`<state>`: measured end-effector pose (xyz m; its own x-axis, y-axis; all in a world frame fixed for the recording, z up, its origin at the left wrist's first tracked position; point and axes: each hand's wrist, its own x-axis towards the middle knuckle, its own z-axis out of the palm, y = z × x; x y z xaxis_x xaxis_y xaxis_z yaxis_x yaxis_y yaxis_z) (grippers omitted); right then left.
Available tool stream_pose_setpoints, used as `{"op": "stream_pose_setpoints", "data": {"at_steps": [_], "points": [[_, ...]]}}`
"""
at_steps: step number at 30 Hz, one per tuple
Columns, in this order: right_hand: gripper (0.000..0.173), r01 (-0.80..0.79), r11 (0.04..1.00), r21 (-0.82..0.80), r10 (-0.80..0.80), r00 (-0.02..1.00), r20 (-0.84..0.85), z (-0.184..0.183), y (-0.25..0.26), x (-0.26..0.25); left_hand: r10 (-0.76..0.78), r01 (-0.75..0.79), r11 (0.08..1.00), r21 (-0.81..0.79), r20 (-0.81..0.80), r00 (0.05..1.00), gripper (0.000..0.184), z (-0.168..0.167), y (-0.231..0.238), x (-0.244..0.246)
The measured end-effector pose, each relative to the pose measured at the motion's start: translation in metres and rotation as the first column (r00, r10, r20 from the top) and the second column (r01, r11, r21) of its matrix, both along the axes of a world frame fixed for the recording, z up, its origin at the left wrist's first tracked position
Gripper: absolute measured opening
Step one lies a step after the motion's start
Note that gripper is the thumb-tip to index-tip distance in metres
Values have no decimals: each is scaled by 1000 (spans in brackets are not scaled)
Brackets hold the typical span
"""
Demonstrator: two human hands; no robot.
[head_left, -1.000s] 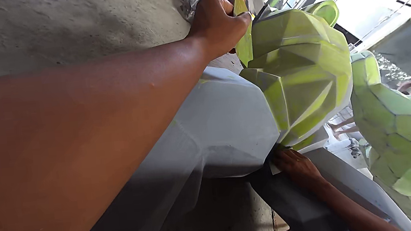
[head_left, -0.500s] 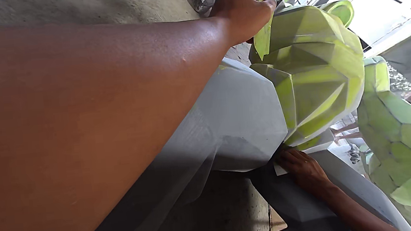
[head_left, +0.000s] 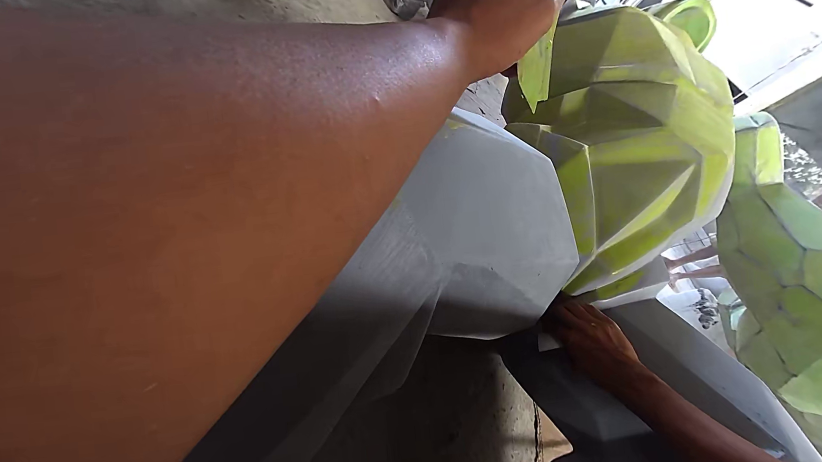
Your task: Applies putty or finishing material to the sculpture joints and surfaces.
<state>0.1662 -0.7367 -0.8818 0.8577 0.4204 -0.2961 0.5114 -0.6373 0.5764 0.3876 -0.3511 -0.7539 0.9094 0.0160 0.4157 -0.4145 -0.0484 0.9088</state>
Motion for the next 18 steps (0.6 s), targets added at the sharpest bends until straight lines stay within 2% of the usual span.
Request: {"op": "stream_pose_setpoints", "data": {"at_steps": [2,3,4,5,6,7,8,9,10,11,15,18], "points": [[28,-41,997,71,38,999,34,1,-7,-1,-13,13,1000,-5,-12,1000,23,2,1,1],[30,-53,995,88,48,997,57,1,-9,0,-28,28,1000,-4,32,999,25,-2,-1,10],[32,-57,994,90,51,996,73,0,-10,3,-13,18,999,-27,165,986,28,-13,-7,32],[32,-48,996,76,42,996,77,-4,-12,6,67,-37,995,-91,356,932,32,-29,-20,66],[31,-39,998,52,35,996,79,-8,-12,7,89,-32,990,-134,449,889,34,-37,-28,87],[31,-28,999,24,26,997,74,-12,-11,7,63,-11,993,-119,442,895,34,-37,-27,86],[30,-14,1000,-1,14,998,69,-14,-9,7,13,15,997,-77,345,939,32,-29,-19,65],[29,-7,1000,-9,8,997,72,-16,-6,7,-64,71,997,-39,153,986,28,-13,-7,30],[28,1,1000,-15,0,997,73,-16,-3,7,-68,68,997,-32,6,998,26,-2,0,7],[28,14,1000,-18,-13,997,70,-15,-2,8,-57,55,998,-37,-61,997,26,3,2,-3],[28,52,998,-39,-51,998,28,-9,3,9,-46,45,998,-43,-33,998,25,1,0,-4],[28,3,999,-42,-2,1000,23,-7,-4,7,-32,31,999,-36,-25,999,25,1,2,-2]]}}
